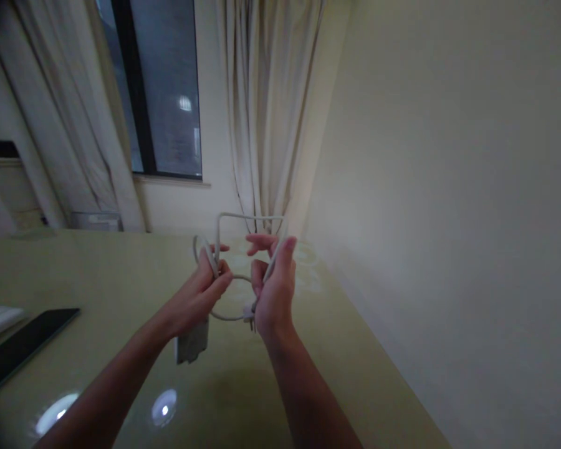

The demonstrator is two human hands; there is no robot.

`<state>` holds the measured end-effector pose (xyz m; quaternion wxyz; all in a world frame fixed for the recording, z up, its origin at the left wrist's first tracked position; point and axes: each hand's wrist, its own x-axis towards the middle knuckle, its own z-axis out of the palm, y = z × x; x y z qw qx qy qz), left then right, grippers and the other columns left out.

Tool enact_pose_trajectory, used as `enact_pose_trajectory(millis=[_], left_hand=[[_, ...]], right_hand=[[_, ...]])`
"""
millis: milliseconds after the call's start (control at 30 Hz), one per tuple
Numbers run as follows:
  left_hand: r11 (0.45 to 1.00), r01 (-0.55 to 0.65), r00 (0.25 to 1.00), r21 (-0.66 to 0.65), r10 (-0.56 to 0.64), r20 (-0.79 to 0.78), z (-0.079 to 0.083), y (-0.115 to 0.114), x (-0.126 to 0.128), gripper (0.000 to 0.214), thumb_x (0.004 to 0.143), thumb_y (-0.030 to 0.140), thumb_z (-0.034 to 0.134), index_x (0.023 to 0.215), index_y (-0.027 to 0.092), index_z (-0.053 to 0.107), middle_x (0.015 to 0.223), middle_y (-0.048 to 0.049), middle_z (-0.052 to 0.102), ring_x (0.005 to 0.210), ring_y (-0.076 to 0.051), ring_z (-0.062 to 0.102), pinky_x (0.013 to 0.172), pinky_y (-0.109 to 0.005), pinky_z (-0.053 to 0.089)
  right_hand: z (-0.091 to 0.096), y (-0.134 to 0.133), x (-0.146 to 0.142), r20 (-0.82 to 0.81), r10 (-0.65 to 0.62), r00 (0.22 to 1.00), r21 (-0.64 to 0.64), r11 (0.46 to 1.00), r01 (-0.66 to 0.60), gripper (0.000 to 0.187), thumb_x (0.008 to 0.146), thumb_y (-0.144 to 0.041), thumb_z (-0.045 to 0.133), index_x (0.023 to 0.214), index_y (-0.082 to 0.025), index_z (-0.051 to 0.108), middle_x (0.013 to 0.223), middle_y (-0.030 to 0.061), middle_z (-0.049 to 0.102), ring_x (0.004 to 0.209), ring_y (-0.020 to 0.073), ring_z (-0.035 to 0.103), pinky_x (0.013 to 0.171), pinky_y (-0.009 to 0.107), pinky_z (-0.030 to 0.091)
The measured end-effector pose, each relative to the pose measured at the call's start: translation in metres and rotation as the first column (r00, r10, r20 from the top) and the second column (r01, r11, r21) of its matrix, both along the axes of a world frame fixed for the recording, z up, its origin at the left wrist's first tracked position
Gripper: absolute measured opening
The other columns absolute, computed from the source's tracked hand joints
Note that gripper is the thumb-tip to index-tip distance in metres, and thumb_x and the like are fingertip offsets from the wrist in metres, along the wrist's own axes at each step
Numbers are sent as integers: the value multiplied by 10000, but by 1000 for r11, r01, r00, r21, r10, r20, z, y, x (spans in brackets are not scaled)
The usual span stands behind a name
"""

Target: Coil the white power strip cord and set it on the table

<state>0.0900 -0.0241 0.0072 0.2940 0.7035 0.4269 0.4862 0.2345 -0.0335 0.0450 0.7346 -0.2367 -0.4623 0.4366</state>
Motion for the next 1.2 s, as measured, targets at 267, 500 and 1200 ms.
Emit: enact_pose_trajectory(millis=[267,500,1200], left_hand=[[968,-249,961,38,252,-117,-1,21,-32,320,1032,526,419,1000,234,546,690,24,550,623,-193,531,593,-300,372],[956,-286,958,71,286,9,11,13,-33,367,1009,549,458,887,226,583,628,33,518,553,-168,483,529,-280,341],[952,-300,950,66,291,109,20,6,-33,408,1016,554,462,1014,199,663,586,48,477,511,-152,434,478,-262,332]], right_hand=[[3,-12,9,78,-229,970,206,956,209,647,1075,-651,371,809,-180,724,496,-73,328,406,79,236,403,249,146],[-11,-20,4,298,-371,880,389,889,243,634,1106,-601,335,843,-208,758,543,-43,383,470,110,343,496,292,256],[-15,-17,2,474,-383,792,398,896,196,529,1134,-467,350,918,-203,755,575,-49,398,507,118,396,554,295,323]])
